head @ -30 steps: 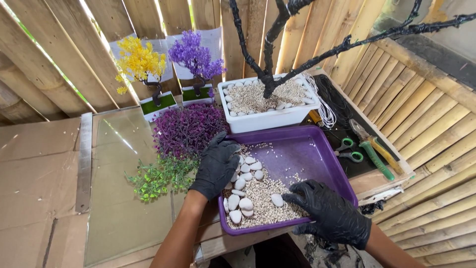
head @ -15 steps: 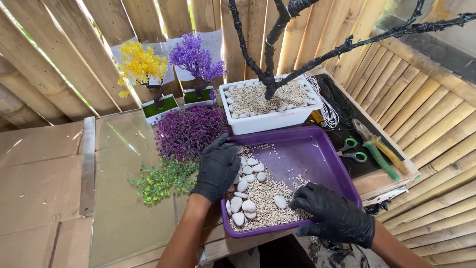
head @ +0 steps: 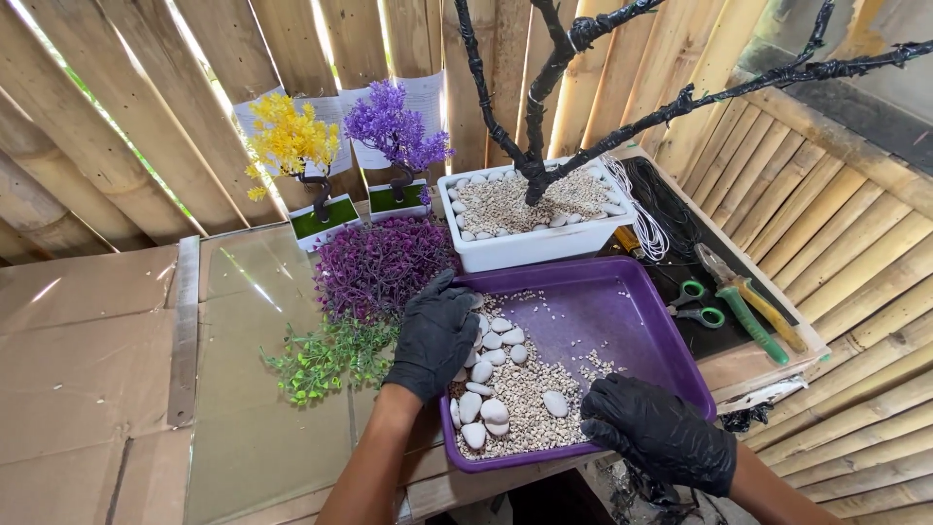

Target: The person arranges small white stones and gravel into a white rectangular bonsai pot containing a black tree. They use their gloved hands to pick up stones from a purple tray and place them carefully around the base of the tree, adjusting the gravel to create a decorative surface.

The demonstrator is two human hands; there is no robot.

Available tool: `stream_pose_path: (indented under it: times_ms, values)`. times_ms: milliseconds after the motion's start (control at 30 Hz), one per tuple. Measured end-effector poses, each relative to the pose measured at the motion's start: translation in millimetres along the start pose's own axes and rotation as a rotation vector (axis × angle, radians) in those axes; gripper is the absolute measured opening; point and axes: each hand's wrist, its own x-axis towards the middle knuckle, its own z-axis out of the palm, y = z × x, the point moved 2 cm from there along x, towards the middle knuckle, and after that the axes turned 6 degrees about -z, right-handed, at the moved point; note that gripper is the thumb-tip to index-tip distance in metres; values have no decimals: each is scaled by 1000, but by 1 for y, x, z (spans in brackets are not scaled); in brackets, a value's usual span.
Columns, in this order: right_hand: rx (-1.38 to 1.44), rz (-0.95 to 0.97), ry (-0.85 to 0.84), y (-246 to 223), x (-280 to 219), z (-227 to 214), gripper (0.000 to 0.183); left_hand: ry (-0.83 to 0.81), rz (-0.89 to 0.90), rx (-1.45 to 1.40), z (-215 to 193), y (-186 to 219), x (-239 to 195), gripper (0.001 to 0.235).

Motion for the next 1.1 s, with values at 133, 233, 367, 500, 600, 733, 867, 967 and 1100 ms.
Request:
stream_pose_path:
  times_ms: [133, 233, 367, 500, 600, 733, 867, 967, 1100]
  values:
    - [-18, 31, -27, 8, 0, 4, 35, 13, 11, -12, 4, -6, -3, 24]
    - [-25, 23, -41, 8, 3, 2, 35, 20, 32, -18, 2, -3, -2, 22]
    - [20, 118, -143, 9, 8, -1, 33, 4, 15, -39, -1, 1, 0, 23]
    - [-48, 104, -178, 25, 4, 6, 36, 14, 35, -43, 0, -2, -1, 22]
    - [-43, 149, -176, 38, 5, 12, 37, -9, 17, -7, -2, 2, 0, 25]
    - [-58, 134, -101, 64, 6, 11, 39, -35, -17, 8, 2, -3, -1, 26]
    - [-213, 228, 33, 71, 12, 3, 19, -132, -226, 48, 2, -2, 0, 38]
    - [-100, 279, 105, 68, 22, -18, 19, -126, -228, 32, 2, -4, 2, 38]
    - [-262, 140, -27, 85, 28, 9, 21, -102, -207, 80, 7, -8, -1, 36]
